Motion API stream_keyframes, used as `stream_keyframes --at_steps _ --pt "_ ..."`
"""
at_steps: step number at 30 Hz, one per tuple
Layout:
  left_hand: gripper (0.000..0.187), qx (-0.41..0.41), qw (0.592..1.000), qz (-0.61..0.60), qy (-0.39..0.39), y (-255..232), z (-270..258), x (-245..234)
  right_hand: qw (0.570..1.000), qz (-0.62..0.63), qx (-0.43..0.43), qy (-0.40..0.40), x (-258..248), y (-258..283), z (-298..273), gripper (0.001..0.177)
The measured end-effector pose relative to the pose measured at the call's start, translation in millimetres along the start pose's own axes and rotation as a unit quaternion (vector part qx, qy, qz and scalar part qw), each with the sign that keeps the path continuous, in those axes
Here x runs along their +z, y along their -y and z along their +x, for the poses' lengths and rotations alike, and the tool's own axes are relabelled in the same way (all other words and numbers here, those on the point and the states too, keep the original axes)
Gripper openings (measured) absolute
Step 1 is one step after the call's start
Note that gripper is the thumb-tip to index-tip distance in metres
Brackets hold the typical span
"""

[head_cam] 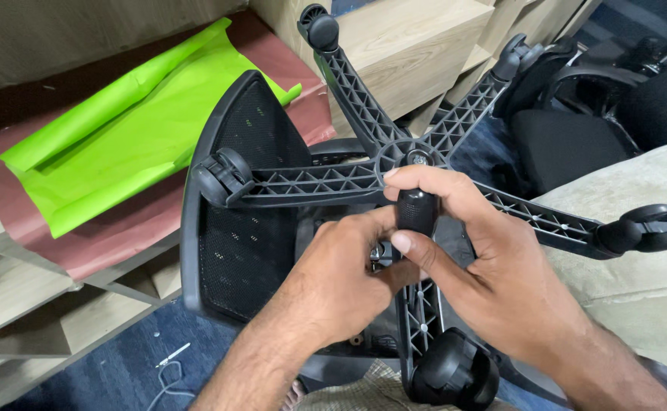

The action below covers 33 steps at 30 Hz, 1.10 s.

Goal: The person holds a black office chair base upside down and repeatedly twists a small black cylindrical component with both hands, attempting to fit it into the central hub. The person rotates the base slightly during the process but does not complete the attachment.

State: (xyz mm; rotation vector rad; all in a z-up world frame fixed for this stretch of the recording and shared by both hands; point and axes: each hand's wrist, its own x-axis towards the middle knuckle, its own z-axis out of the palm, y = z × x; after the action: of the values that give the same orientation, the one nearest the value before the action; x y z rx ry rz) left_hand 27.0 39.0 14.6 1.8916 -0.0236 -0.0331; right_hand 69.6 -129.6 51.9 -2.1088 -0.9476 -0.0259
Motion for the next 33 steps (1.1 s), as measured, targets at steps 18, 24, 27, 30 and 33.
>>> stream_keyframes --at_steps 18,24,27,30,33 --pt "0.030 -0.091 0.996 0.010 -0.002 -5 -11 15 0.992 0.121 -0.006 0.044 -9 -12 1 0.056" --pt "0.028 -0.035 0.996 -0.029 -0.079 -4 -18 19 0.995 0.090 -0.012 0.046 -7 -7 -3 0.054" --pt "0.030 -0.059 0.993 -0.032 -0.092 -2 -19 24 0.998 0.015 -0.059 -0.001 -5 -6 -2 0.049" --pt "0.034 0.100 0.989 0.071 -0.082 2 -20 28 0.998 0.026 -0.048 0.000 -7 -8 -1 0.049" --pt "0.047 0.119 0.987 0.022 -0.107 5 -25 33 1.000 0.011 -0.008 0.020 -11 -12 0 0.059"
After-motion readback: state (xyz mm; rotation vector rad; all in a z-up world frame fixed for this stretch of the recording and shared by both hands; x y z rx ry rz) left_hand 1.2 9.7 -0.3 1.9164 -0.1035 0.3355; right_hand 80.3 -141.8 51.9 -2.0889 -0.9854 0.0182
